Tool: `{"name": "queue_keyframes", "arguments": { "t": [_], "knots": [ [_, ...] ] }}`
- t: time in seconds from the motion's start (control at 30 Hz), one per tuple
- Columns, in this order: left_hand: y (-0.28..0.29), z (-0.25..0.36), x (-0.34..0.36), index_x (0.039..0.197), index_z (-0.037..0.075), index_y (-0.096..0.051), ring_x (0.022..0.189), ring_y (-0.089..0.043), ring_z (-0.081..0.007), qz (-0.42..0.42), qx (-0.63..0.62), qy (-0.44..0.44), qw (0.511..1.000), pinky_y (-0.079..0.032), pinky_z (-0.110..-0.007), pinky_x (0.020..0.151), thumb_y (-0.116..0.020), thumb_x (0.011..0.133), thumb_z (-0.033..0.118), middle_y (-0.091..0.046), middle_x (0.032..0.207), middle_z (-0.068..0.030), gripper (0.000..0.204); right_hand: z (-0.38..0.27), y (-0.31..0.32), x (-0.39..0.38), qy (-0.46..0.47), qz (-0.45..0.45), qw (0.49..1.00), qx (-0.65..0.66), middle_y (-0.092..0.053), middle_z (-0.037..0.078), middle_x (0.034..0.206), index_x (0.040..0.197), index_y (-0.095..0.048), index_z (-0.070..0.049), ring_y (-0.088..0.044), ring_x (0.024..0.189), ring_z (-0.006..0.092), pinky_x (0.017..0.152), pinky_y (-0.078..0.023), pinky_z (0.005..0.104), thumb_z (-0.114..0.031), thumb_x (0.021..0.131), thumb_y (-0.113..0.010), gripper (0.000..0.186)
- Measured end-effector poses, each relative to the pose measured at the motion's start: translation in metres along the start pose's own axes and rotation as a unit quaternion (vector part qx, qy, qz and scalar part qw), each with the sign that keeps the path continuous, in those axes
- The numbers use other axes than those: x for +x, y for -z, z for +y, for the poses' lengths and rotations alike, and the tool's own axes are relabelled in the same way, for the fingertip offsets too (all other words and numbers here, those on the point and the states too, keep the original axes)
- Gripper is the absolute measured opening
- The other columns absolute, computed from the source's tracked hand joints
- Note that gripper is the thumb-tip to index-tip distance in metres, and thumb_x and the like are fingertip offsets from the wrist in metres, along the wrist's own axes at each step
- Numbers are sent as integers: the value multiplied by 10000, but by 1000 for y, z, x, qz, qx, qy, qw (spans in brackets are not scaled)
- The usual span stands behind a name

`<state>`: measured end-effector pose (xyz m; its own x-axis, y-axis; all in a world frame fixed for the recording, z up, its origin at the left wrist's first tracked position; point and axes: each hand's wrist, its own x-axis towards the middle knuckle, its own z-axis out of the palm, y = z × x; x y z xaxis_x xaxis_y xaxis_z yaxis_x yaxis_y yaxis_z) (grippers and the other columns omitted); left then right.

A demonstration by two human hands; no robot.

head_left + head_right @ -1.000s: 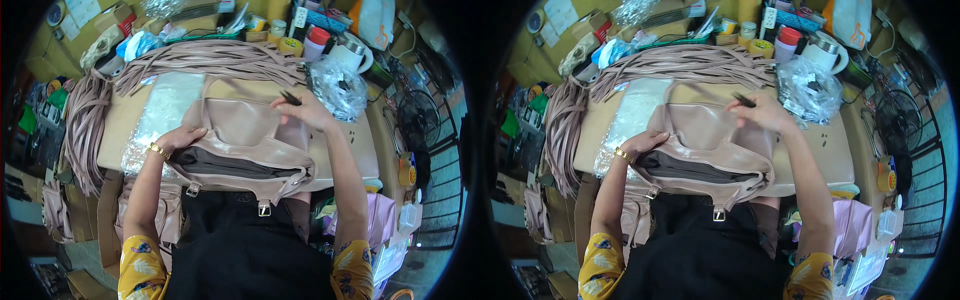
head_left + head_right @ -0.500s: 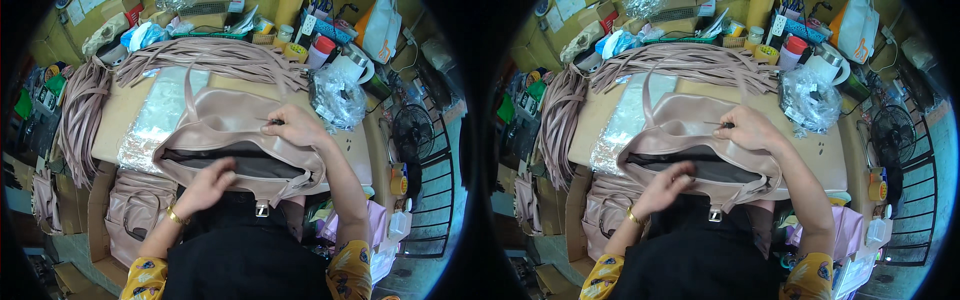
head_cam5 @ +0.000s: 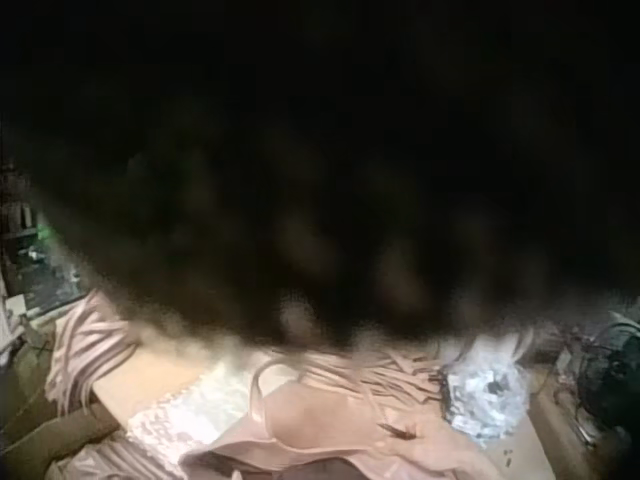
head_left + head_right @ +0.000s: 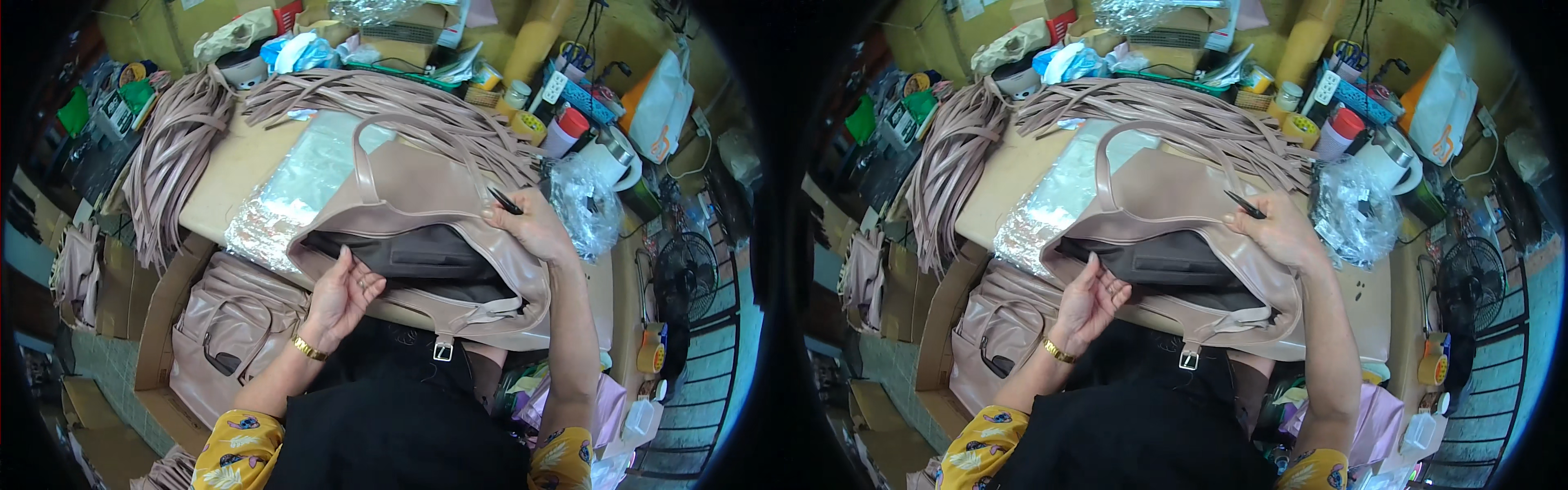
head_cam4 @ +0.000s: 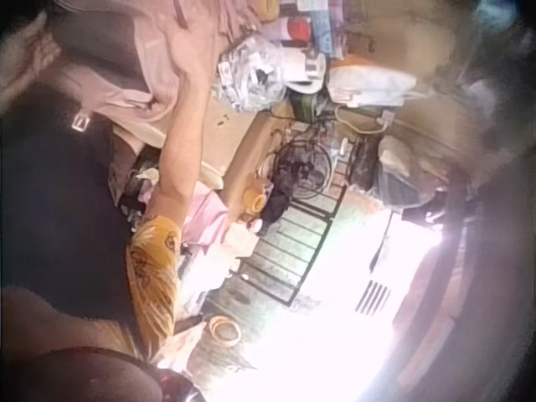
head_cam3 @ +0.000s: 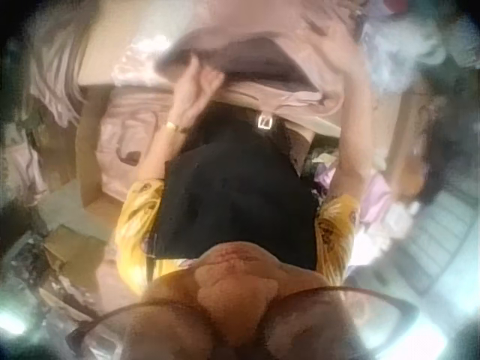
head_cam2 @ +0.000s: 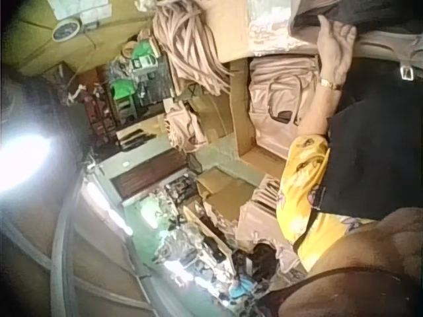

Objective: The person attaches a brand tag to the handle of a leather tote bag and uses a small tool to trim excess threads from the seams and interior.

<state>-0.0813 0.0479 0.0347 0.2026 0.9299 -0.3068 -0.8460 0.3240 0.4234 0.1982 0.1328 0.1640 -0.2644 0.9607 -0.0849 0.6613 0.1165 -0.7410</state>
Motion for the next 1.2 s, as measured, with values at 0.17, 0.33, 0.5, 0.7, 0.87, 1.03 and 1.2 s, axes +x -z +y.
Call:
{"name": "queue_keyframes", "arguments": {
  "t": [0.17,0.33,0.5,0.7,0.87,1.03,1.2],
  "knots": [
    [30,-13,-40,1096,23,-570,830,-661,-164,-181,179,174,951,-553,-285,746,-445,1040,231,-656,919,-60,249,-9,-5,-2,22,-39,999,-2,-592,22,662,805,-681,12,-490,639,94,613,-412,298,-220,848,-703,237],
    [-61,-23,-5,1200,-5,-550,965,-593,-328,-223,715,-448,488,-488,-414,856,-592,862,72,-591,1068,-180,349,-24,-15,-19,100,9,986,-134,-646,132,679,791,-680,-21,-601,619,227,604,-450,361,-141,783,-691,121],
    [-79,-13,103,1109,23,-621,944,-618,-359,-201,765,-452,413,-483,-453,840,-581,866,189,-643,1030,-206,297,-93,-33,-62,324,72,924,-188,-588,120,701,766,-599,-57,-625,722,357,614,-466,448,-18,649,-644,132],
    [-98,-16,112,948,45,-659,778,-654,-324,-203,855,-306,367,-509,-418,666,-608,856,121,-664,821,-176,130,-52,-13,-33,358,213,878,-237,-618,97,731,801,-623,-42,-625,672,296,585,-466,380,-4,719,-683,108],
    [-94,-57,52,972,18,-689,814,-647,-347,-247,779,-225,531,-498,-415,720,-620,897,218,-680,917,-171,225,21,-3,-49,301,284,905,101,-662,75,759,836,-676,5,-575,642,99,589,-441,274,-41,816,-713,63],
    [-49,-109,109,1140,90,-687,1079,-602,-273,-333,722,70,602,-424,-357,978,-433,999,395,-670,1101,-185,421,166,1,-58,-160,406,896,-84,-673,136,807,904,-665,14,-662,769,244,701,-499,340,-118,860,-680,140],
    [-66,-141,128,1350,-24,-487,1168,-550,-229,-357,588,86,720,-416,-356,1017,-266,1042,474,-562,1315,-153,626,209,-36,-81,7,478,878,-34,-661,181,925,1003,-610,-3,-659,848,268,750,-491,343,-188,874,-678,236]
  ]
}}
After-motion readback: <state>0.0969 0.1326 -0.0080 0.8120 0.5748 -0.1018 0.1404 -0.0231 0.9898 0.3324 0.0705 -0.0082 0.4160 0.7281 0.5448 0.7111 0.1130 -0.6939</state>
